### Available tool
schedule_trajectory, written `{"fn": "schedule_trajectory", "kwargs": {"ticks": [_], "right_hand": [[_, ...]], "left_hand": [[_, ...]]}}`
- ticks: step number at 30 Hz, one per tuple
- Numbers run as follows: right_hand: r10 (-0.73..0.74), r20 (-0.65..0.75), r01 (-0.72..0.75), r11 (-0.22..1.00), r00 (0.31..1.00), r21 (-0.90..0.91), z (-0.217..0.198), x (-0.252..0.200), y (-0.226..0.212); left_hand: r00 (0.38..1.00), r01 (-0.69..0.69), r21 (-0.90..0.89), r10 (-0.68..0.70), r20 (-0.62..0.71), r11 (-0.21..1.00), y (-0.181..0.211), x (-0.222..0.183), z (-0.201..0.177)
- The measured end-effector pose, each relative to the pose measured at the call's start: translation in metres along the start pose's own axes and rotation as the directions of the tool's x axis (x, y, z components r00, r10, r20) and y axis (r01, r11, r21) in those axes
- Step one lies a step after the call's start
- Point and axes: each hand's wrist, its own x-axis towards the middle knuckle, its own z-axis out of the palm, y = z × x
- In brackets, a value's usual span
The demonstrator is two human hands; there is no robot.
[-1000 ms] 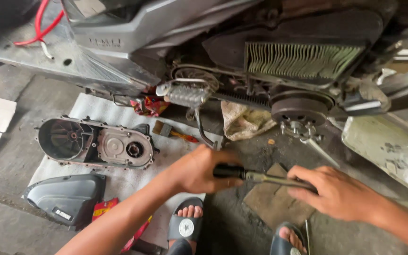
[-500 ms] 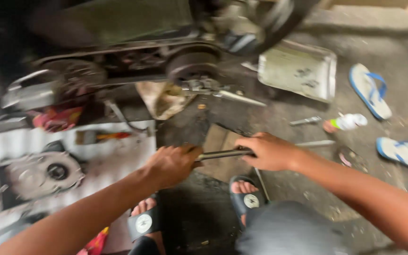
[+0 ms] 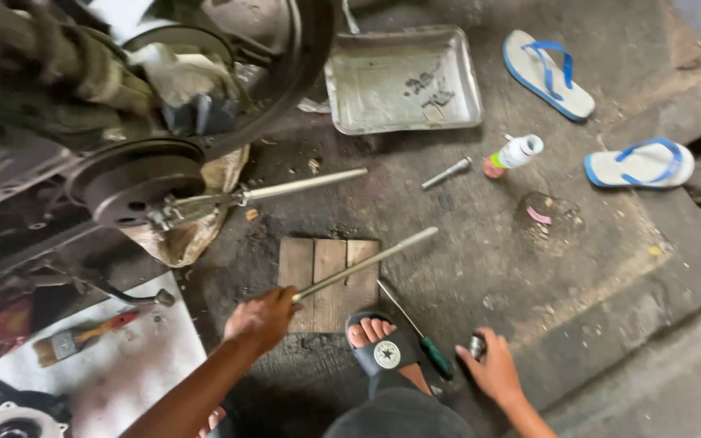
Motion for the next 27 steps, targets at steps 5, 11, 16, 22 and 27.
{"fn": "schedule_trajectory", "kwargs": {"ticks": [5, 11, 16, 22, 27], "right_hand": [[-0.023, -0.042, 0.022, 0.999, 0.999, -0.030, 0.018, 0.010, 0.023], [-0.221, 0.141, 0.235, 0.967, 0.965, -0.094, -0.084, 0.103, -0.070], [-0.243, 0.322, 0.370, 0.825, 0.915, -0.428, -0.117, 0.196, -0.119], [-0.182, 0.336, 0.330, 0.824, 0.924, -0.461, -0.054, 0.212, -0.068], [-0.189, 0.058, 0.194, 0.868, 0.980, -0.457, -0.045, 0.192, -0.091]], "left_hand": [[0.987, -0.073, -0.087, 0.060, -0.148, 0.993, 0.003, 0.031, 0.009], [0.986, -0.158, -0.065, 0.154, -0.067, 0.985, -0.008, 0.048, -0.010], [0.986, -0.158, -0.013, 0.159, 0.050, 0.987, 0.000, 0.043, -0.042], [0.978, -0.095, 0.116, 0.114, -0.177, 0.989, 0.013, 0.034, -0.061], [0.988, -0.108, -0.057, 0.101, -0.117, 0.993, 0.036, 0.006, -0.097]]}}
